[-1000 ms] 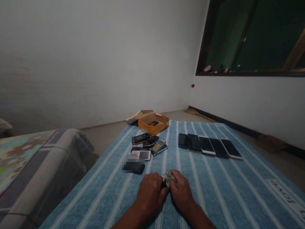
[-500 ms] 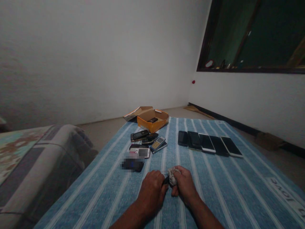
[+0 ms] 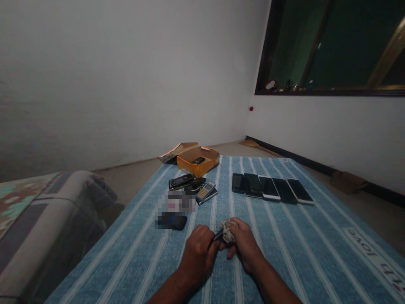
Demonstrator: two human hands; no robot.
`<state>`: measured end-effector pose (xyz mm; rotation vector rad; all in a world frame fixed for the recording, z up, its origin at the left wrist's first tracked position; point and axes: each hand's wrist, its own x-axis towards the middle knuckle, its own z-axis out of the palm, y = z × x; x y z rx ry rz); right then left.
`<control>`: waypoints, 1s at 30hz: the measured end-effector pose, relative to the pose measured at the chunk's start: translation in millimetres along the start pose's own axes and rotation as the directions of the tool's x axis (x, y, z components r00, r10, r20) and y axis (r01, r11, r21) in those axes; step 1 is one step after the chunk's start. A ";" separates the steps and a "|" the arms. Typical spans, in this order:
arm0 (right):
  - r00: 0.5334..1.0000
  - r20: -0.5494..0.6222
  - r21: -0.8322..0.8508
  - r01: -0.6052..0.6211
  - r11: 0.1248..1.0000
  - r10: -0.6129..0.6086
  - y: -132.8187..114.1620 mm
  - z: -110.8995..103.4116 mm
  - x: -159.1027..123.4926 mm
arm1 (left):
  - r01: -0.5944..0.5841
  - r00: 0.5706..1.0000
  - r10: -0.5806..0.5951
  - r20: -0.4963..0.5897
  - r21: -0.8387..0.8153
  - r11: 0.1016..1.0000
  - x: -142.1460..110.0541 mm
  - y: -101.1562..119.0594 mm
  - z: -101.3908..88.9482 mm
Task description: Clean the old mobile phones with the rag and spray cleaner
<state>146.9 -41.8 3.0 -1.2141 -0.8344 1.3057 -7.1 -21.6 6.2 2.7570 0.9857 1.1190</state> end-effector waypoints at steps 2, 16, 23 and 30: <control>1.000 -0.003 -0.001 0.024 1.000 -0.024 -2.0 -0.3 -1.3 | -0.005 1.000 0.005 -0.021 -0.016 1.000 0.6 1.2 -0.3; 0.946 -0.161 -0.165 0.256 0.952 -0.282 -16.2 -1.3 -6.8 | -0.074 0.990 0.070 -0.123 -0.025 0.997 0.7 1.9 4.6; 0.815 -0.175 -0.463 0.427 0.777 -0.553 -12.5 3.5 -13.8 | -0.060 0.988 0.047 -0.145 -0.090 0.994 1.5 3.5 5.9; 0.573 0.115 -0.692 0.632 0.349 -0.811 -9.3 9.8 -24.5 | 0.006 0.994 -0.022 -0.109 -0.147 0.989 -1.2 4.3 11.0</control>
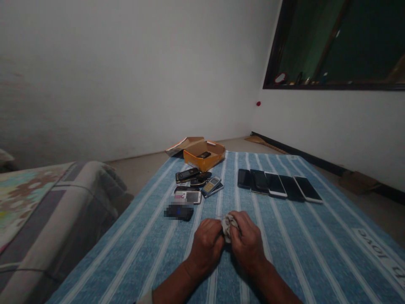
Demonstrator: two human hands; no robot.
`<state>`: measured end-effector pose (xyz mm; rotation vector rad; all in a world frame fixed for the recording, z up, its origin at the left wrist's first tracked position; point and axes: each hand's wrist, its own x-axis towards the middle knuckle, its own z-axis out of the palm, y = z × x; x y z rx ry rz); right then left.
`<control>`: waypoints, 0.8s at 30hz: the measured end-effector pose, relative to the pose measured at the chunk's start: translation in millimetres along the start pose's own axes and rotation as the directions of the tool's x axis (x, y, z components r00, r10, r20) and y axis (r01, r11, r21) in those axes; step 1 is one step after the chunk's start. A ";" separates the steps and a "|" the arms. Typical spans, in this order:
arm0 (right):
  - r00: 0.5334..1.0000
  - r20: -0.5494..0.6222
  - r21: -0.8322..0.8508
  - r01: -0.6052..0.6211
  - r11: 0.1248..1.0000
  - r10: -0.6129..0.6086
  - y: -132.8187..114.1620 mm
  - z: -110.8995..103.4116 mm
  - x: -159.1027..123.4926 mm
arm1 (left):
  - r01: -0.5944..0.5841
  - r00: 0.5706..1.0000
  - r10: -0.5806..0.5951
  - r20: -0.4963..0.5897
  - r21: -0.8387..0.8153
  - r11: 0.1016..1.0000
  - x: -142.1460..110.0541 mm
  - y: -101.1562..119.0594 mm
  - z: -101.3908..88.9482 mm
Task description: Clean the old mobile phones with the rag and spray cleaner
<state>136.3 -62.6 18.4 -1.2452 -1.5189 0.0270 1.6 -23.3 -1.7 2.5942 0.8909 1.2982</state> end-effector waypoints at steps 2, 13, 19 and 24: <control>1.000 -0.010 -0.017 0.023 1.000 -0.023 0.6 0.3 1.0 | 0.015 1.000 -0.015 0.002 0.001 1.000 0.8 1.1 -1.0; 1.000 -0.011 0.022 -0.003 1.000 0.003 0.3 3.1 1.9 | -0.040 0.995 0.036 -0.095 -0.036 0.999 5.5 14.4 -14.8; 0.972 0.009 0.158 -0.234 0.959 0.235 2.6 4.0 5.3 | -0.047 0.993 0.045 -0.107 -0.021 0.999 5.6 14.9 -16.0; 0.918 0.077 0.274 -0.394 0.877 0.388 -1.6 1.0 8.9 | -0.028 0.995 0.028 -0.099 0.002 1.000 5.3 12.6 -19.3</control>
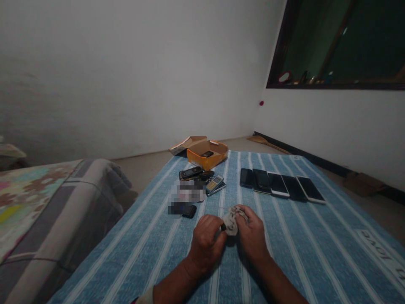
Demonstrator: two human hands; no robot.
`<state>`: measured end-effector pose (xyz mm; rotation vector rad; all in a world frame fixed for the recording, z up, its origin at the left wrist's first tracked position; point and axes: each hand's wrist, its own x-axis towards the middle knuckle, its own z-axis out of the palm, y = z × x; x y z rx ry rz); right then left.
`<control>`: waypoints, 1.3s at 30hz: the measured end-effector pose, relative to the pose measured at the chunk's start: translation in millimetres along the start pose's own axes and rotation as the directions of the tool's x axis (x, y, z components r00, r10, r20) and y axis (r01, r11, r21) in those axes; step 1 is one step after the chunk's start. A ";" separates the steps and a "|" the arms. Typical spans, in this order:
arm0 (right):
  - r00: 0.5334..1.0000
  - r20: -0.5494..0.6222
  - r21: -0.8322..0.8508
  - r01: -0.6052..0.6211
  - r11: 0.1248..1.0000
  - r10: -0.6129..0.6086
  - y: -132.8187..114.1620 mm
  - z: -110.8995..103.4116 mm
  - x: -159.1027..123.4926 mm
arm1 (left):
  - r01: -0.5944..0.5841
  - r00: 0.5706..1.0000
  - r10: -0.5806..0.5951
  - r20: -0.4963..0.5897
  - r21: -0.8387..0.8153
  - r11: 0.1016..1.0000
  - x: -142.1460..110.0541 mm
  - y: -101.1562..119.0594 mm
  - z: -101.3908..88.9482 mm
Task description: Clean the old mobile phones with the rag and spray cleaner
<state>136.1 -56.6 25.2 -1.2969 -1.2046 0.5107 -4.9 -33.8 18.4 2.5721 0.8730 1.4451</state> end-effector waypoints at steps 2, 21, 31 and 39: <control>0.996 0.046 -0.038 0.076 0.996 -0.074 -4.6 1.4 -3.8 | 0.028 1.000 -0.028 0.002 0.022 0.999 -0.3 -1.7 -0.5; 0.983 0.033 -0.116 0.185 0.976 -0.183 -5.7 1.4 -4.1 | 0.030 1.000 -0.031 0.007 0.037 0.999 1.6 -2.4 0.1; 0.992 -0.039 -0.093 0.116 0.989 -0.120 1.7 2.1 2.6 | 0.018 1.000 -0.019 0.019 0.049 0.999 4.2 -0.8 -0.9; 0.984 -0.160 -0.031 0.073 0.997 -0.077 10.4 -4.2 10.0 | 0.013 1.000 -0.012 -0.015 0.019 1.000 5.6 -1.6 -0.1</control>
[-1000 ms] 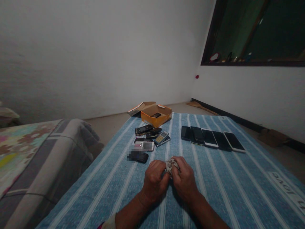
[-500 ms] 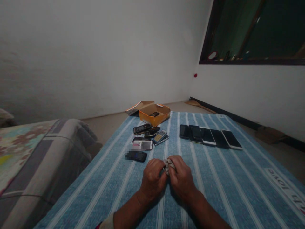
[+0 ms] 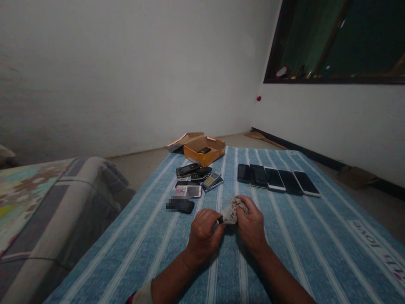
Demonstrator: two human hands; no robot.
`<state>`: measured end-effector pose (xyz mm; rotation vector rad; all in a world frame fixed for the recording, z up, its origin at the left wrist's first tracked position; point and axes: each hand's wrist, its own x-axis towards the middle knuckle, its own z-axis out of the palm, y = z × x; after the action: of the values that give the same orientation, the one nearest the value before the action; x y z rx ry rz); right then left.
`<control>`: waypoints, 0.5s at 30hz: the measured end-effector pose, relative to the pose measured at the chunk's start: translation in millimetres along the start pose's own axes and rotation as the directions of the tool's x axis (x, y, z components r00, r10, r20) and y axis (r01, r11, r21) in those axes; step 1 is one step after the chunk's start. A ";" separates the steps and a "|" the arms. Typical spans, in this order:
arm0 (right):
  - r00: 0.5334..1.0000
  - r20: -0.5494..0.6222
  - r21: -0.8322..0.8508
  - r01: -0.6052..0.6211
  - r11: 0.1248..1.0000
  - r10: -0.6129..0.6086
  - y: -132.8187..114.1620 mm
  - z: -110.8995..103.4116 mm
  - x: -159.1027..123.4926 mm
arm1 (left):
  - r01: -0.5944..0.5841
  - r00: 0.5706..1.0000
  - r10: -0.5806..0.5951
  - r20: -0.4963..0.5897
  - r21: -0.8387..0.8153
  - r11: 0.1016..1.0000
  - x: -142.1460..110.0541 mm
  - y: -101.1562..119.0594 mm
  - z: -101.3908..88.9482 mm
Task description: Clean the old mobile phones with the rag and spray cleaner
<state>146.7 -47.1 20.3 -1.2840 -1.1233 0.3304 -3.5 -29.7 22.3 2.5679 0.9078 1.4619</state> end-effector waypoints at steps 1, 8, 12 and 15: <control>0.999 -0.021 -0.027 0.044 0.999 -0.044 1.7 -0.6 0.0 | 0.002 1.000 -0.002 -0.002 0.001 1.000 0.2 -0.3 0.1; 0.977 -0.060 -0.147 0.193 0.970 -0.203 8.7 -9.6 6.7 | 0.015 1.000 -0.015 -0.001 0.000 1.000 0.2 -1.3 1.0; 0.943 -0.014 -0.212 0.323 0.922 -0.333 3.6 -17.0 12.0 | 0.040 0.999 -0.040 0.007 -0.004 0.999 0.0 -0.5 1.7; 0.888 0.079 -0.288 0.456 0.842 -0.454 -1.8 -16.5 7.8 | 0.045 0.999 -0.045 0.012 -0.006 0.999 0.2 0.8 1.7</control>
<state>163.0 -51.6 27.6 -1.2257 -1.4851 -0.2025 -1.7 -29.9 21.8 2.5314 0.9516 1.4344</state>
